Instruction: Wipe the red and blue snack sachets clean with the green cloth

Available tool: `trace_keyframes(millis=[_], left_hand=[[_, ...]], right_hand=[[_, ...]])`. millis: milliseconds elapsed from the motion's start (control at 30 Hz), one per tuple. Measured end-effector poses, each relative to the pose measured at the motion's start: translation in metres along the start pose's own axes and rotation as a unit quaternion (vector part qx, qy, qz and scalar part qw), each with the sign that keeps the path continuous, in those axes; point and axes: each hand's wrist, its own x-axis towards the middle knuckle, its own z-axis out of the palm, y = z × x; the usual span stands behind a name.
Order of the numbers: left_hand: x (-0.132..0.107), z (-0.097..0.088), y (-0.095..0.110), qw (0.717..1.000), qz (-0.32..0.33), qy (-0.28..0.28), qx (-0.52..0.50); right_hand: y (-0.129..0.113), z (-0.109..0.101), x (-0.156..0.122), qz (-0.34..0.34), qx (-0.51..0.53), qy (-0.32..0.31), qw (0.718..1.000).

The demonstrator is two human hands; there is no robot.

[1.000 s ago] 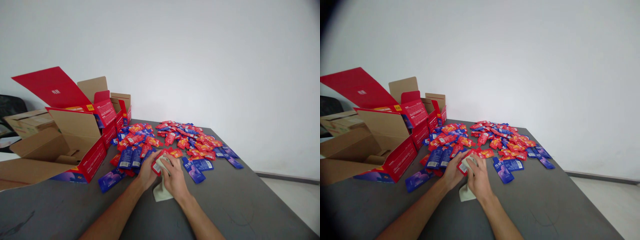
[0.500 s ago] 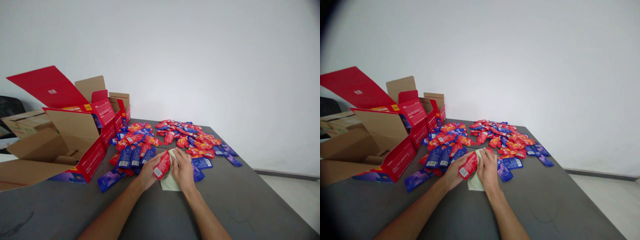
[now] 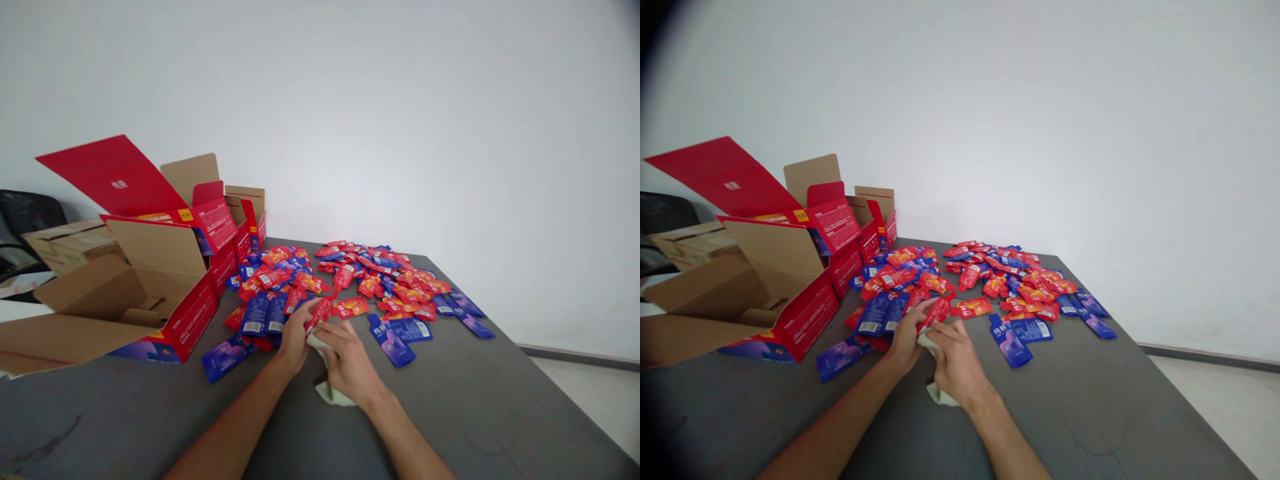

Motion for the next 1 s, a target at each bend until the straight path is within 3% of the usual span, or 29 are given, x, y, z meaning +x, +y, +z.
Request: trace_keyframes(millis=[100, 200, 267, 433, 500, 600, 733, 833, 867, 933, 1000], left_hand=[[0.0, 0.001, 0.001, 0.977, 0.109, 0.03, 0.18], [0.003, -0.004, 0.005, 0.932, 0.208, 0.025, 0.297], [0.007, -0.012, 0.007, 0.898, 0.24, 0.016, 0.368], [0.022, -0.033, 0.002, 0.754, 0.232, 0.065, 0.611], [0.025, -0.035, -0.007, 0.714, 0.244, 0.066, 0.653], [0.028, -0.025, -0.023, 0.719, 0.271, 0.005, 0.641], [0.038, 0.001, -0.047, 0.781, 0.255, -0.118, 0.557], [0.052, 0.019, -0.062, 0.834, 0.214, -0.151, 0.485], [0.057, 0.024, -0.067, 0.84, 0.197, -0.152, 0.481], [0.067, 0.032, -0.075, 0.827, 0.166, -0.152, 0.515], [0.074, 0.037, -0.08, 0.795, 0.144, -0.158, 0.567]], right_hand=[[0.012, -0.001, -0.001, 0.034, -0.034, 0.019, 0.999], [0.028, -0.005, -0.004, 0.068, -0.08, 0.028, 0.994], [0.04, -0.008, -0.006, 0.087, -0.115, 0.037, 0.989], [0.065, -0.019, -0.013, 0.125, -0.199, 0.042, 0.971], [0.07, -0.023, -0.015, 0.14, -0.215, 0.043, 0.966], [0.073, -0.025, -0.018, 0.161, -0.231, 0.047, 0.959], [0.076, -0.027, -0.02, 0.182, -0.255, 0.072, 0.947], [0.081, -0.029, -0.022, 0.2, -0.269, 0.089, 0.938], [0.083, -0.03, -0.023, 0.208, -0.273, 0.095, 0.934], [0.087, -0.032, -0.024, 0.221, -0.282, 0.103, 0.928], [0.09, -0.034, -0.025, 0.229, -0.286, 0.106, 0.925]])
